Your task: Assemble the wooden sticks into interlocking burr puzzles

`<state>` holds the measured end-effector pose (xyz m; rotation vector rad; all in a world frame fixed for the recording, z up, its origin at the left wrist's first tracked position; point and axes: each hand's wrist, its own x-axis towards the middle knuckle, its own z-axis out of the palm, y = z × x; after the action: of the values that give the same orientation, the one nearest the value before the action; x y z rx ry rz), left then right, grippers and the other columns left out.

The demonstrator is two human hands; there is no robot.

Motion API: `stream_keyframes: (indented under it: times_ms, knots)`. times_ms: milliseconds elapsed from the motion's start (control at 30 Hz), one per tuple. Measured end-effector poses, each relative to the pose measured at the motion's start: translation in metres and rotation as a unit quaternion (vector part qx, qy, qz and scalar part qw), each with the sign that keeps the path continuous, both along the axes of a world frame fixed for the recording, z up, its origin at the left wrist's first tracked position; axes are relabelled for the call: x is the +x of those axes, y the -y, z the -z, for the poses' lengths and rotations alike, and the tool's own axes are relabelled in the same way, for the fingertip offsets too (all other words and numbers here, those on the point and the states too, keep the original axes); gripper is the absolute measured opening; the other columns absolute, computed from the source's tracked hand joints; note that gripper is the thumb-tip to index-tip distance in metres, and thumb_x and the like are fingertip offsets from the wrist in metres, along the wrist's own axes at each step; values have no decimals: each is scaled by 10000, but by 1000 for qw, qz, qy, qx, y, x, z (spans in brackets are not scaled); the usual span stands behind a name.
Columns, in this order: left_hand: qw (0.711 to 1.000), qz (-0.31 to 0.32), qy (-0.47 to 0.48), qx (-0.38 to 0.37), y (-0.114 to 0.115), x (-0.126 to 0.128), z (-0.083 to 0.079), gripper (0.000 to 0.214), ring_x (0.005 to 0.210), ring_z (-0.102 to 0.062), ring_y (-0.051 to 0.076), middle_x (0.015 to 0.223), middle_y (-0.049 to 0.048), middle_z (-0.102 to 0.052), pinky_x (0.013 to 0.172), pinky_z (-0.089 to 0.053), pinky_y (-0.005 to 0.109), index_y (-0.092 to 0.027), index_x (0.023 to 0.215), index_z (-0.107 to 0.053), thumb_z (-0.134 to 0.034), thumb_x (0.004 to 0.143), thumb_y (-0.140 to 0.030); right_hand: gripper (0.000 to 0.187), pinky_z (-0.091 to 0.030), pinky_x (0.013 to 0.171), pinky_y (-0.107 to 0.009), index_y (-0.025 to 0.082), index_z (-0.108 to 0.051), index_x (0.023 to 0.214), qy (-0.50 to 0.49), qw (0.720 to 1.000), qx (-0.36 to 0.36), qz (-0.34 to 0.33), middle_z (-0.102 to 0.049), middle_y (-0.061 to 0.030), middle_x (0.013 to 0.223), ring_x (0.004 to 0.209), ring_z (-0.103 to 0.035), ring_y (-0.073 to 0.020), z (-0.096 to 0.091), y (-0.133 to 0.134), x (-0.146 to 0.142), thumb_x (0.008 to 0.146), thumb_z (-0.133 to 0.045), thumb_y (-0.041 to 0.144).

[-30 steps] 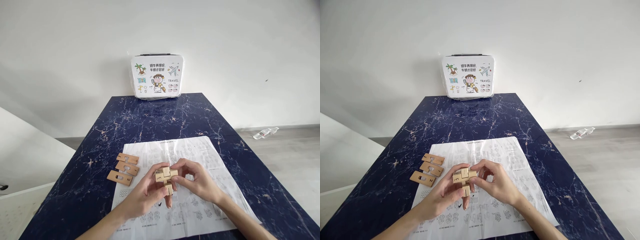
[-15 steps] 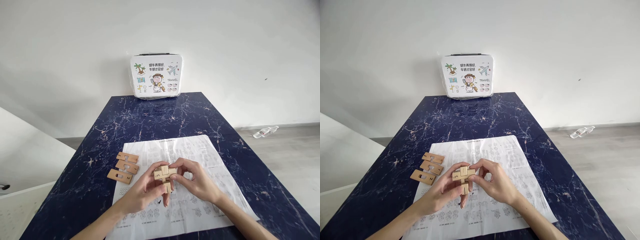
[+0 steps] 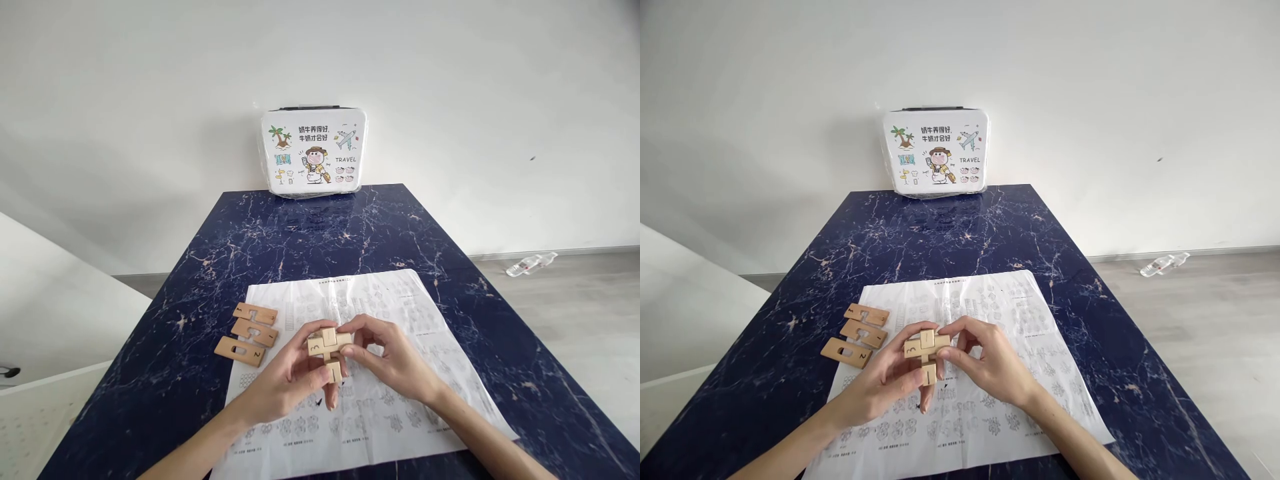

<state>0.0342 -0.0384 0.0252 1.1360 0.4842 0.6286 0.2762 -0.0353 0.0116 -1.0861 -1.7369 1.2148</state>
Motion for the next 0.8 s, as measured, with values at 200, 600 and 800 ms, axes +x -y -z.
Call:
stream_keyframes:
  times_ms: [200,600,800]
  knots:
    - [989,-120,79,-18,-10,-2,0,437,697,-673,116,1074,64,-702,661,-570,260,-271,1486,-559,-680,1068,-312,346,-635,769,-362,295,-588,1403,17,995,102,11,-721,-75,1225,859,-698,-190,-2,-1,0,1071,-636,381]
    - [974,-207,69,-66,-16,-3,-3,608,662,-600,86,1042,39,-684,649,-510,232,-300,1533,-549,-798,979,-295,431,-594,1062,-565,236,-536,1488,243,926,285,-38,-624,-149,1406,1326,-576,-347,17,6,-21,1067,-617,193]
    - [975,-217,15,-46,-15,-4,-3,684,654,-577,81,1059,31,-670,647,-510,246,-308,1543,-516,-834,939,-267,117,-637,880,-448,215,-636,1166,204,943,262,8,-698,-100,1137,1037,-666,-269,19,1,-20,1070,-599,158]
